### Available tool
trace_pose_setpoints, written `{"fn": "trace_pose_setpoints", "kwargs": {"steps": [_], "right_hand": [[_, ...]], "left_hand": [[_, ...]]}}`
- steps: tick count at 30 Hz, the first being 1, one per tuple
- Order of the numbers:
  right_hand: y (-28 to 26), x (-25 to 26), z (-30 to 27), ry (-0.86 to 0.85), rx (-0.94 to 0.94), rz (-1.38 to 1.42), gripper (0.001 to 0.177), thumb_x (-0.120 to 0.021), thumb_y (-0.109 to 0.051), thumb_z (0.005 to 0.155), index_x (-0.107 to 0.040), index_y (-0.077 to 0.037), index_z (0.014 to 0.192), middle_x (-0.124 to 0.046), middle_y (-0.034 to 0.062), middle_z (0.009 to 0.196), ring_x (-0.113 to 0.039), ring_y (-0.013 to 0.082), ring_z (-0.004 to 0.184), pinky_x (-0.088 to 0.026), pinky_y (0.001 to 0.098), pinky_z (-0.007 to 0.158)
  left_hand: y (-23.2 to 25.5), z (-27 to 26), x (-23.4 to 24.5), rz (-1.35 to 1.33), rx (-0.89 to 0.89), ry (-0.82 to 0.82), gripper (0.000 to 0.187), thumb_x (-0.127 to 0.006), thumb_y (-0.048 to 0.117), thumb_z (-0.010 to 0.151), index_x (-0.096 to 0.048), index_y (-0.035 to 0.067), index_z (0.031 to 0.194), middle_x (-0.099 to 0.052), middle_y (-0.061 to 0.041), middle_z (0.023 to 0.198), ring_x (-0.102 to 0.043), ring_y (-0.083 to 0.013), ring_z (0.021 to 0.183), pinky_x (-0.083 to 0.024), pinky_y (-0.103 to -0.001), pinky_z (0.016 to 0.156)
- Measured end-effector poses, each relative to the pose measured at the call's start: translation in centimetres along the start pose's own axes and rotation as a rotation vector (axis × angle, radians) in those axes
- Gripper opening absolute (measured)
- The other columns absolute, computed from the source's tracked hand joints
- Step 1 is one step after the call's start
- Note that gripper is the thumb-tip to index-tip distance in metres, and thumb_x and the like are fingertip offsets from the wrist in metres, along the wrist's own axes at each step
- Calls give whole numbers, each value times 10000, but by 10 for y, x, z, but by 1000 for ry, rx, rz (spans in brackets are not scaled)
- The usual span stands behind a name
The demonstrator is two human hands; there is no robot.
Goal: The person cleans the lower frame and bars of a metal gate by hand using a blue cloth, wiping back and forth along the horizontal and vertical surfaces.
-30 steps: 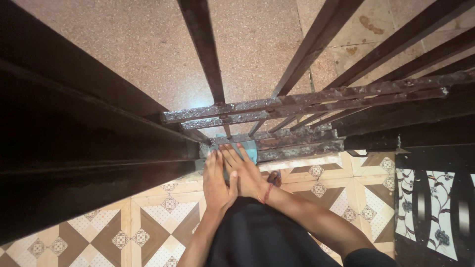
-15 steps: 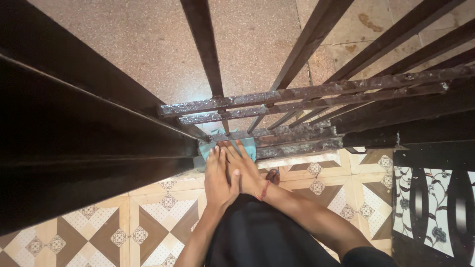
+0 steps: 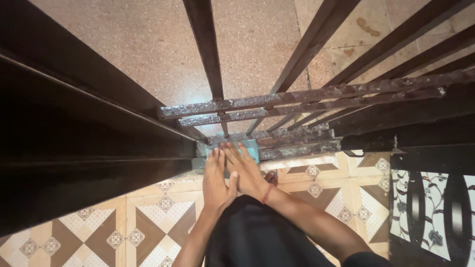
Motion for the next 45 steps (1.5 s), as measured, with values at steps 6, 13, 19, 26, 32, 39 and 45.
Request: {"fn": "trace_pose_setpoints", "kwargs": {"steps": [6,13,19,26,32,39,45], "right_hand": [[17,-27,14,-110,-129,111,552,-552,-252,933,-550,-9,1429,-534,227,1459,-453,391,1386,-319,563,1154],[14,-36,11,-92,-135,170,452,-565,-265,932,-605,-67,1336,-573,137,1401,-475,353,1381,-365,542,1135],[8,-23,10,-72,-25,60,529,-587,-279,838,-596,-38,1308,-563,186,1350,-453,405,1309,-347,577,1037],[3,-52,22,-249,-156,-34,447,-531,-237,951,-558,-39,1351,-557,173,1389,-463,364,1359,-333,574,1131],[-2,-28,8,-88,-1,-144,577,-547,-321,793,-559,-62,1309,-533,231,1385,-425,424,1328,-294,630,1078],[24,-95,20,-116,-94,-182,511,-464,-230,958,-527,-57,1435,-505,196,1532,-387,401,1470,-290,569,1207],[16,-74,1,-303,-210,23,509,-447,-286,986,-519,-51,1432,-478,211,1520,-386,401,1454,-298,592,1165]], "left_hand": [[2,4,-8,27,1,-48,725,-629,316,936,-425,-114,1483,-395,-342,1563,-329,-515,1488,-246,-564,1230],[2,4,-13,64,23,-69,719,-622,324,945,-433,-113,1484,-364,-331,1594,-311,-507,1493,-236,-565,1237],[5,-1,-8,31,10,-71,749,-635,336,928,-432,-144,1466,-369,-360,1572,-320,-544,1474,-245,-570,1217],[-2,10,-6,57,75,-82,722,-629,330,938,-448,-144,1453,-414,-352,1522,-410,-528,1384,-305,-559,1196],[5,-2,-7,4,33,-81,711,-647,327,912,-478,-125,1435,-418,-344,1544,-403,-538,1386,-306,-564,1177],[-1,15,-10,58,22,-35,684,-615,319,960,-471,-138,1448,-425,-374,1506,-388,-545,1406,-304,-566,1200],[14,10,-3,17,0,-86,681,-635,310,936,-479,-128,1434,-450,-357,1506,-390,-530,1414,-311,-551,1204]]}}
Point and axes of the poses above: each hand's wrist, its own z-axis towards the middle knuckle, its own x-axis out of the back of the hand, y = z × x, the point moved 2 cm from there along z, towards the middle knuckle
